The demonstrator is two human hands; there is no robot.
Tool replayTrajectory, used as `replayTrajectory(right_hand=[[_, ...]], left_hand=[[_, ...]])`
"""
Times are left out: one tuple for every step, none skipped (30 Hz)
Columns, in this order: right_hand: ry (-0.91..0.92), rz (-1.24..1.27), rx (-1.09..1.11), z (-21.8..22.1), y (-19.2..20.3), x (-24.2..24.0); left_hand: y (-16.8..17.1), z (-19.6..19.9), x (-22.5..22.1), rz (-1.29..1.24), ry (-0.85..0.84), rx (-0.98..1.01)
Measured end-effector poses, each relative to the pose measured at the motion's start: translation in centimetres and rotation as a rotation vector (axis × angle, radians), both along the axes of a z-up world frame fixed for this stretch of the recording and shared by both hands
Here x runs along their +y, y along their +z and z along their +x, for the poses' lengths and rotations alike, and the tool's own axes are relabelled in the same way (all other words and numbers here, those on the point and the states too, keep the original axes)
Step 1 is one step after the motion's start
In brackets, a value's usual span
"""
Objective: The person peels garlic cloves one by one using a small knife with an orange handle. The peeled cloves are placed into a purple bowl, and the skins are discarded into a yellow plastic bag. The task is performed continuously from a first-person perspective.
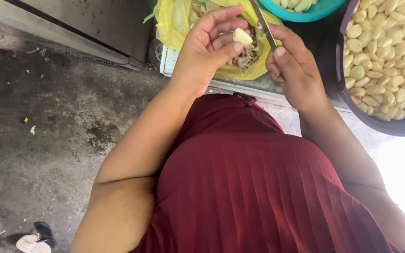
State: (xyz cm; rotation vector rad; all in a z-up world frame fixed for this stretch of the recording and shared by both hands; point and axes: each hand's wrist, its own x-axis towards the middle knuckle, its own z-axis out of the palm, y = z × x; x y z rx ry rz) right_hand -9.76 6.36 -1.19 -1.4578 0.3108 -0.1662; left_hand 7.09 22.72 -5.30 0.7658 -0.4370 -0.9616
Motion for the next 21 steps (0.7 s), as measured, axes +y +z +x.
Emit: replayTrajectory(right_hand=[[-0.007, -0.115, 0.020, 0.2, -0.1, 0.0], [-0.013, -0.229, 0.039, 0.5, -0.1, 0.0], [-0.021, -0.342, 0.062, 0.6, -0.2, 0.0], [0.004, -0.487, 0.052, 0.7, -0.2, 0.0], [0.029, -0.633, 0.041, 0.9, -0.2, -0.1], [0.054, -0.779, 0.030, 1.0, -0.1, -0.2], [0.041, -0.778, 0.095, 1.2, 0.0, -0.2], [0.028, -0.776, 0.161, 1.4, 0.0, -0.2], [0.018, -0.774, 0.225, 1.6, 0.1, -0.2], [0.000, -0.758, 0.206, 1.7, 0.3, -0.2], [-0.015, -0.738, 0.187, 1.9, 0.3, -0.1], [-0.029, -0.719, 0.169, 2.0, 0.3, 0.1], [-0.009, -0.748, 0.157, 2.1, 0.3, 0.2], [0.011, -0.778, 0.145, 2.1, 0.4, 0.3], [0.026, -0.812, 0.128, 2.3, 0.6, 0.3], [0.034, -0.791, 0.110, 2.5, 0.8, 0.3], [0.040, -0.769, 0.095, 2.4, 1.1, 0.5], [0.047, -0.748, 0.081, 2.3, 1.4, 0.7], [0.066, -0.746, 0.059, 2.2, 1.6, 0.9], [0.086, -0.744, 0.037, 2.1, 1.8, 1.1], [0.103, -0.740, 0.017, 2.2, 1.8, 1.4]], left_hand=[[-0.1, 0.1, 0.0, 0.003, 0.009, -0.008], [-0.1, 0.2, 0.0, 0.007, 0.017, -0.015], [-0.2, 0.3, 0.0, 0.035, 0.060, -0.111], [-0.4, 0.5, 0.1, 0.063, 0.102, -0.207], [-0.4, 0.5, 0.3, 0.091, 0.143, -0.303], [-0.5, 0.5, 0.6, 0.161, 0.207, -0.450], [-0.4, 0.6, 0.9, 0.229, 0.273, -0.601], [-0.3, 0.6, 1.2, 0.297, 0.338, -0.751], [-0.1, 0.6, 1.3, 0.303, 0.369, -0.828], [0.0, 0.6, 1.5, 0.307, 0.399, -0.905], [0.1, 0.6, 1.7, 0.317, 0.428, -0.980], [0.2, 0.6, 1.9, 0.311, 0.435, -0.975], [0.3, 0.4, 2.0, 0.304, 0.439, -0.969], [0.4, 0.3, 2.0, 0.297, 0.444, -0.963], [0.5, 0.3, 1.9, 0.295, 0.447, -0.948], [0.7, 0.4, 1.8, 0.292, 0.450, -0.933], [0.8, 0.4, 1.8, 0.289, 0.450, -0.914], [0.8, 0.4, 1.7, 0.286, 0.453, -0.901], [0.8, 0.4, 1.6, 0.284, 0.453, -0.888], [0.7, 0.4, 1.5, 0.282, 0.453, -0.874], [0.6, 0.4, 1.5, 0.273, 0.458, -0.857]])
